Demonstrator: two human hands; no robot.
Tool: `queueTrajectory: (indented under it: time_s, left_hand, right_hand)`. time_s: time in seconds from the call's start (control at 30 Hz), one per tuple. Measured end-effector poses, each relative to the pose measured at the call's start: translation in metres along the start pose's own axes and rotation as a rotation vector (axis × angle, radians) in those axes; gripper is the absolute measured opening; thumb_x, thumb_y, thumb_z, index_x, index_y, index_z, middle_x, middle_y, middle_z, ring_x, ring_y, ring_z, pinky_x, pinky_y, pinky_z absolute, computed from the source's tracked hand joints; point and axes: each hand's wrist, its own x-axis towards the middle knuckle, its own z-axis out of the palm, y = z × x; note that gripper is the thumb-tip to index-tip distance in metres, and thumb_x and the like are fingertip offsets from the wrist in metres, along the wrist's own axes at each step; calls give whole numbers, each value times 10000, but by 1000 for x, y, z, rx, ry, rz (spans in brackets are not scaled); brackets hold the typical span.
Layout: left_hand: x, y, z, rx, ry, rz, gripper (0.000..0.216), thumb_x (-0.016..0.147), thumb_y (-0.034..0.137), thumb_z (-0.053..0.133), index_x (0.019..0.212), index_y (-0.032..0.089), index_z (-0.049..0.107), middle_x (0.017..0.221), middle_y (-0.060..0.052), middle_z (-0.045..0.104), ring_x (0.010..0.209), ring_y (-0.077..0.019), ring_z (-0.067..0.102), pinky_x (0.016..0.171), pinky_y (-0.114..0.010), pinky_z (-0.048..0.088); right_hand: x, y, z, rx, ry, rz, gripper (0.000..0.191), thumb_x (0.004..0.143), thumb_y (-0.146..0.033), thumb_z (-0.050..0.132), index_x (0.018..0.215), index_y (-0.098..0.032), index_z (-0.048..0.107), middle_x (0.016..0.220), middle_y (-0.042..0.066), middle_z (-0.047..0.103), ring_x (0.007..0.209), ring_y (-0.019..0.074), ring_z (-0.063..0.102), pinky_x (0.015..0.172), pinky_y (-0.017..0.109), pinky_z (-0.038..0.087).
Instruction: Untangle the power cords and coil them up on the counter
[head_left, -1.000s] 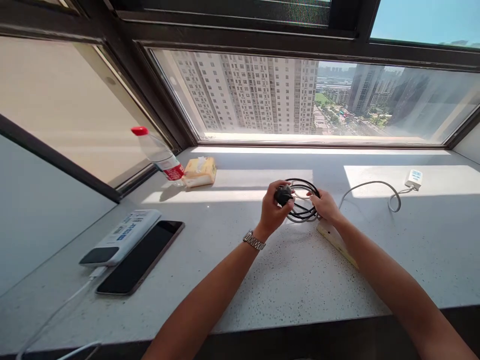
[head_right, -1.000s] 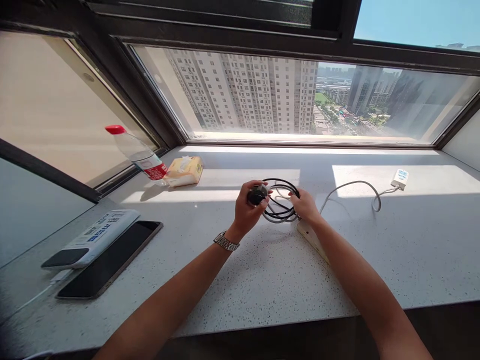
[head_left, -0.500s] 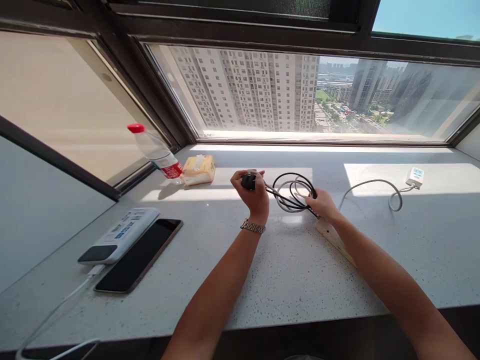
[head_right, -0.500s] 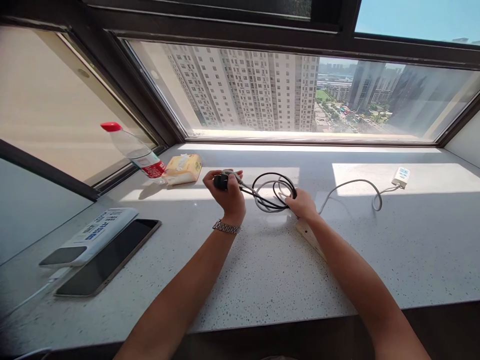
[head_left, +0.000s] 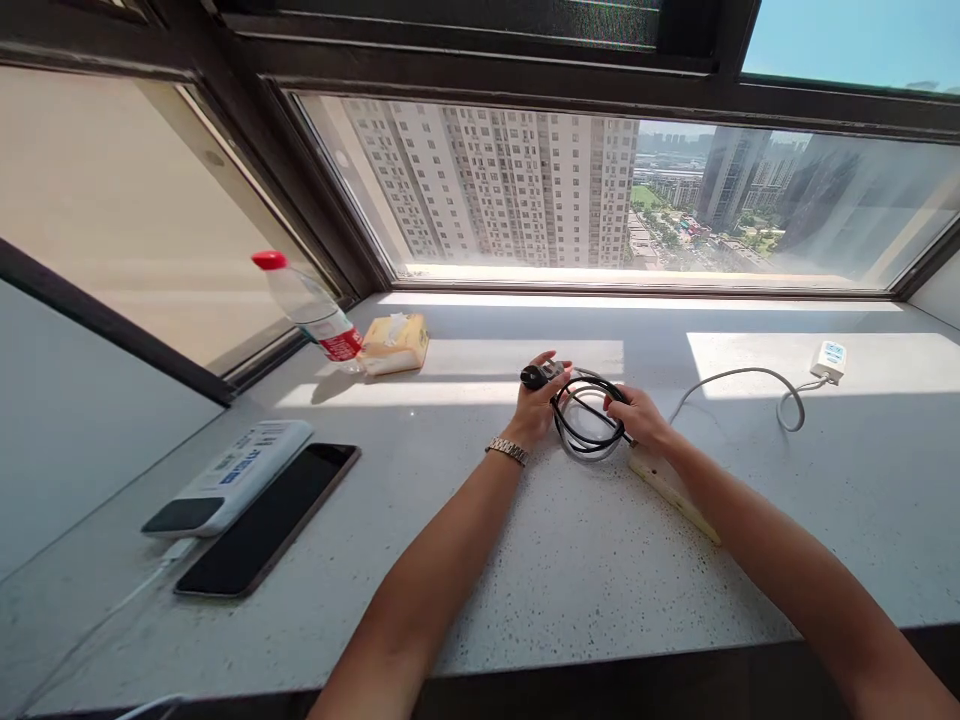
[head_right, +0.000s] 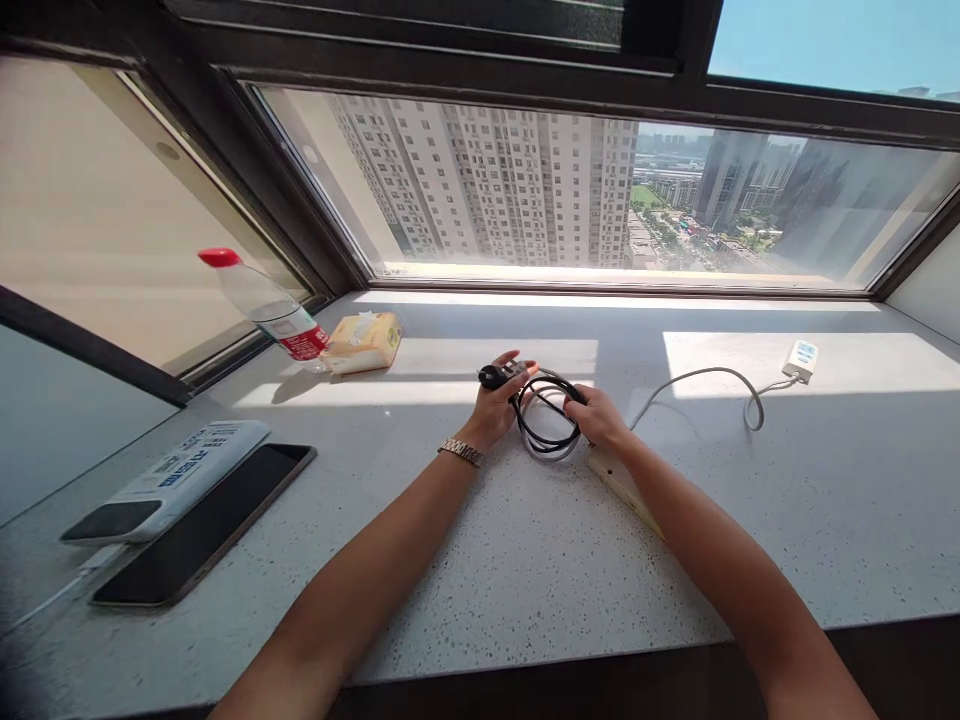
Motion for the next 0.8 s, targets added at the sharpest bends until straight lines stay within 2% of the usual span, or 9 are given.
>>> queueTrajectory:
  time_s: [0.17, 0.27, 0.33, 0.4, 0.5, 0.57, 0.63, 0.7, 0.8]
  left_hand:
    - [8, 3, -6, 88, -293, -100, 689, 602, 240, 854, 1192, 249, 499, 1222, -100, 623, 1032, -244, 629, 912, -407, 466]
    - [14, 5, -5, 239, -347, -104, 736, 579, 178, 853, 1196, 244, 459, 1008, -45, 657, 900, -196, 644, 805, -333, 494]
    - [17, 2, -2, 312, -310, -42, 668, 566, 165, 840, 1128, 229, 484, 837, 14, 610, 768, -153, 618, 700, -281, 498]
    - [22, -2, 2, 331, -206, -12, 583, 545, 148, 821, 1036, 220, 516, 743, 49, 547, 636, -120, 566, 600, -260, 491]
    - [37, -5, 3, 311, 89, -99, 487, 517, 122, 800, 927, 195, 548, 651, 59, 500, 504, -102, 497, 478, -250, 441]
    - [53, -1, -3, 303, 275, -140, 453, 521, 102, 779, 898, 187, 543, 613, 61, 480, 466, -96, 469, 441, -242, 398]
    - [71, 8, -13, 297, 411, -114, 449, 547, 89, 746, 916, 195, 513, 614, 61, 472, 459, -97, 463, 440, -248, 383]
    - [88, 21, -27, 287, 548, -74, 454, 588, 86, 714, 953, 207, 473, 633, 54, 475, 472, -106, 474, 456, -265, 387]
    - [105, 40, -49, 267, 725, 1, 458, 647, 77, 669, 1002, 223, 420, 670, 46, 472, 494, -100, 461, 482, -277, 387]
  right_hand:
    - [5, 0, -6, 55, -120, 51, 157, 578, -335, 478, 654, -198, 495, 527, -53, 410, 461, 90, 326, 460, 233, 256]
    - [7, -1, -9, 41, -146, 85, 173, 608, -357, 479, 686, -204, 500, 501, -63, 384, 402, 86, 285, 421, 239, 247]
    - [8, -4, -9, 22, -130, 81, 183, 640, -371, 500, 702, -200, 512, 522, -51, 409, 422, 94, 322, 438, 244, 283]
    - [7, -9, -11, -57, -67, 56, 244, 700, -411, 534, 789, -185, 563, 614, -8, 516, 501, 124, 429, 501, 259, 352]
    - [-2, -19, -28, -411, 151, -68, 464, 816, -520, 532, 1128, -181, 587, 1032, 120, 659, 821, 235, 596, 712, 344, 454]
    - [-11, -22, -55, -704, 335, -195, 550, 860, -557, 508, 1270, -191, 537, 1300, 165, 574, 1113, 315, 545, 902, 432, 428]
    - [-18, -17, -95, -896, 521, -253, 553, 870, -553, 500, 1282, -184, 534, 1389, 171, 511, 1293, 350, 414, 1033, 501, 339]
    - [-23, -5, -141, -949, 691, -150, 609, 857, -572, 494, 1320, -177, 499, 1434, 168, 467, 1346, 357, 358, 1060, 535, 312]
    - [-24, 21, -206, -873, 764, 221, 713, 848, -570, 475, 1389, -106, 445, 1465, 216, 420, 1365, 381, 331, 1059, 555, 317]
